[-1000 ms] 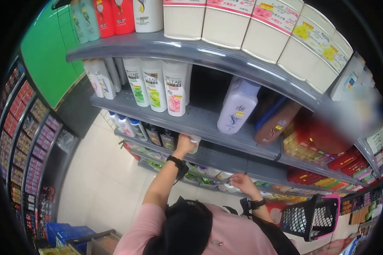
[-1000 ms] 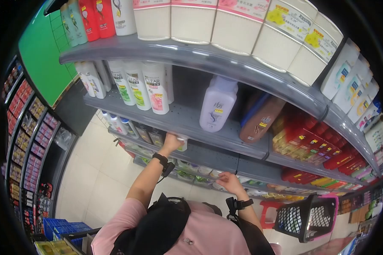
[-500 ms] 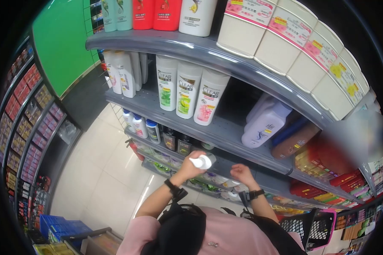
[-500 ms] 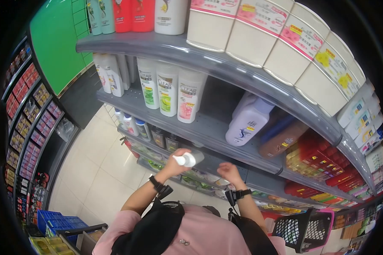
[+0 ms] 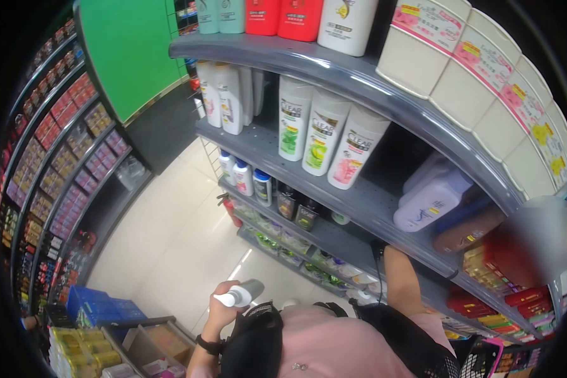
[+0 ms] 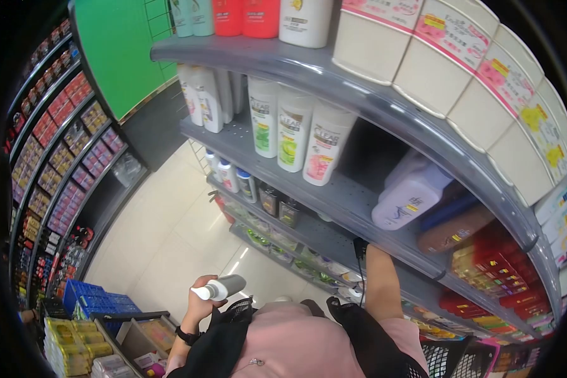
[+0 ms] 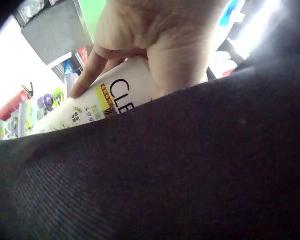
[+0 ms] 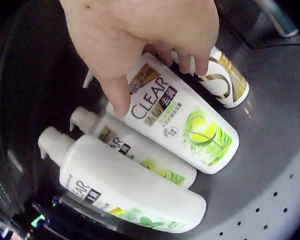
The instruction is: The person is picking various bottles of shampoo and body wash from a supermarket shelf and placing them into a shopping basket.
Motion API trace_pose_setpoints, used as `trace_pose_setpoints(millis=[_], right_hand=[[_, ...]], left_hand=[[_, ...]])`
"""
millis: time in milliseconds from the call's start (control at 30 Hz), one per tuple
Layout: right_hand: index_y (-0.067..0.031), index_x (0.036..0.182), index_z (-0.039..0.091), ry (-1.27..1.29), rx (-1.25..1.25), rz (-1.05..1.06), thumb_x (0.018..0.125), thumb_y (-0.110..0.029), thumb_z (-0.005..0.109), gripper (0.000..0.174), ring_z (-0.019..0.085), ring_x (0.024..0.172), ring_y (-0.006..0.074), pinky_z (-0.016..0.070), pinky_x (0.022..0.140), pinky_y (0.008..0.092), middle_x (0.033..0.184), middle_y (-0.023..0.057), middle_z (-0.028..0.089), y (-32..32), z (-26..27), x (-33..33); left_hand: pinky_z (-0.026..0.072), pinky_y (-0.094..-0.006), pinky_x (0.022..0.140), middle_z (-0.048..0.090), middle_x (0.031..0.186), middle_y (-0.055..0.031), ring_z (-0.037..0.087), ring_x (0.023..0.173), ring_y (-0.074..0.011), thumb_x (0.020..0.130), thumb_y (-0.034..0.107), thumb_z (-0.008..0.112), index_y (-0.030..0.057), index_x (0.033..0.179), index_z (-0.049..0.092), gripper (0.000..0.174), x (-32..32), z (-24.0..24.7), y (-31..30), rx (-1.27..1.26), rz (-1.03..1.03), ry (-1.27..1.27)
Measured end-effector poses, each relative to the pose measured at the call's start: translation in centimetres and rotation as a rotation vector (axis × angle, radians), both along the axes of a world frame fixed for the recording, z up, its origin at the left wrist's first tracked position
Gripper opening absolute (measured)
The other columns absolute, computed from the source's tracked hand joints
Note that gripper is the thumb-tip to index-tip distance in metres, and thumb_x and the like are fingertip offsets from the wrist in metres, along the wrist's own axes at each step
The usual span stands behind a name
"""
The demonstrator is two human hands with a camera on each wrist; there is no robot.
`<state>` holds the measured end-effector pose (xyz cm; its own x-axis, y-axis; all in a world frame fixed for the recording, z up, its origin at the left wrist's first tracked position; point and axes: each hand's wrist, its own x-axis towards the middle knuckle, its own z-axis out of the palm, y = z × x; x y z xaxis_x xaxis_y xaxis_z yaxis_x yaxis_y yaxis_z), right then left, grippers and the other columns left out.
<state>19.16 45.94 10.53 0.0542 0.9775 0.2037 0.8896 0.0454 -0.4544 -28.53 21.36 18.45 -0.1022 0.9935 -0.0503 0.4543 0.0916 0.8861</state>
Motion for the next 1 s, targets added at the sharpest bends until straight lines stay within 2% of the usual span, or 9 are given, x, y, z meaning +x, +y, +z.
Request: trace_pose_setpoints(millis=[100, 300, 567, 800, 867, 900, 967, 1000], right_hand=[[-0.0033, 0.104, 0.062, 0.007, -0.037, 0.038, 0.077, -0.016, 0.069, 0.031, 0.061, 0.094, 0.0304, 0.0485, 0.082, 0.038, 0.101, 0.0143, 0.065, 1.7, 0.8, -1.0], [-0.0033, 0.104, 0.062, 0.007, -0.085, 0.073, 0.076, -0.015, 0.07, 0.031, 0.06, 0.096, 0.0312, 0.0483, 0.082, 0.0385, 0.103, 0.0148, 0.064, 5.2, 2.2, 0.0], [-0.0034, 0.104, 0.062, -0.047, -0.127, -0.027, 0.075, -0.014, 0.07, 0.032, 0.059, 0.098, 0.0323, 0.048, 0.083, 0.0392, 0.105, 0.0155, 0.063, -1.4, -1.6, 1.6], [-0.0034, 0.103, 0.062, -0.077, -0.175, -0.193, 0.074, -0.014, 0.071, 0.033, 0.059, 0.099, 0.0331, 0.0478, 0.083, 0.0397, 0.107, 0.0161, 0.063, -6.4, -3.5, 2.4], [-0.0037, 0.108, 0.059, 0.488, 0.065, -0.236, 0.065, -0.01, 0.075, 0.046, 0.057, 0.103, 0.0338, 0.0472, 0.084, 0.0397, 0.11, 0.0169, 0.06, -10.2, -0.2, 0.3], [-0.0037, 0.108, 0.059, 0.488, 0.07, -0.27, 0.065, -0.01, 0.075, 0.046, 0.057, 0.103, 0.0338, 0.0472, 0.084, 0.0397, 0.11, 0.0169, 0.06, -11.5, 0.5, 0.3], [-0.005, 0.113, 0.056, 0.295, 0.17, -0.286, 0.056, -0.003, 0.076, 0.06, 0.056, 0.1, 0.0364, 0.0473, 0.084, 0.0396, 0.11, 0.0165, 0.058, -13.9, 1.6, 0.7], [-0.0062, 0.116, 0.053, 0.322, 0.199, -0.2, 0.054, 0.002, 0.075, 0.066, 0.056, 0.099, 0.0381, 0.0478, 0.083, 0.0392, 0.109, 0.0162, 0.056, -15.5, 3.3, 0.7]], left_hand=[[0.051, -0.0319, 0.08, 0.061, 0.1, -0.0083, 0.062, 0.091, -0.0211, 0.053, 0.006, 0.084, 0.0065, 0.105, 0.056, 0.06, -1.6, 0.5, -2.2, 0.015, 0.108, 0.109], [0.051, -0.0321, 0.079, 0.06, 0.098, -0.0084, 0.061, 0.091, -0.0197, 0.053, 0.005, 0.084, 0.0034, 0.108, 0.054, 0.063, -2.3, 1.7, -3.6, 0.012, 0.221, 0.068], [0.0511, -0.0315, 0.08, 0.061, 0.1, -0.0086, 0.061, 0.092, -0.0189, 0.054, 0.005, 0.084, 0.0034, 0.11, 0.053, 0.064, -0.1, 0.9, 0.5, 0.011, 0.057, -0.001], [0.0511, -0.0319, 0.081, 0.061, 0.102, -0.0079, 0.061, 0.094, -0.0196, 0.054, 0.005, 0.084, 0.0055, 0.111, 0.055, 0.065, 3.9, 2.1, 5.7, 0.053, -0.189, -0.003], [0.051, -0.0321, 0.081, 0.061, 0.102, -0.0077, 0.061, 0.094, -0.02, 0.054, 0.005, 0.084, 0.0064, 0.111, 0.055, 0.064, 5.3, 2.3, 7.1, 0.072, -0.264, 0.032], [0.0507, -0.0322, 0.082, 0.06, 0.103, -0.0079, 0.061, 0.095, -0.0201, 0.054, 0.004, 0.084, 0.0069, 0.111, 0.056, 0.063, 5.9, 2.1, 7.9, 0.065, -0.299, -0.014], [0.0504, -0.0323, 0.083, 0.06, 0.105, -0.0082, 0.06, 0.096, -0.0202, 0.054, 0.004, 0.084, 0.0075, 0.11, 0.056, 0.063, 7.4, 1.6, 9.3, 0.052, -0.368, -0.059], [0.0493, -0.0328, 0.085, 0.06, 0.106, -0.0078, 0.059, 0.098, -0.0203, 0.052, 0.003, 0.084, 0.0074, 0.112, 0.056, 0.066, 8.3, 1.2, 10.1, 0.071, -0.414, -0.067]])
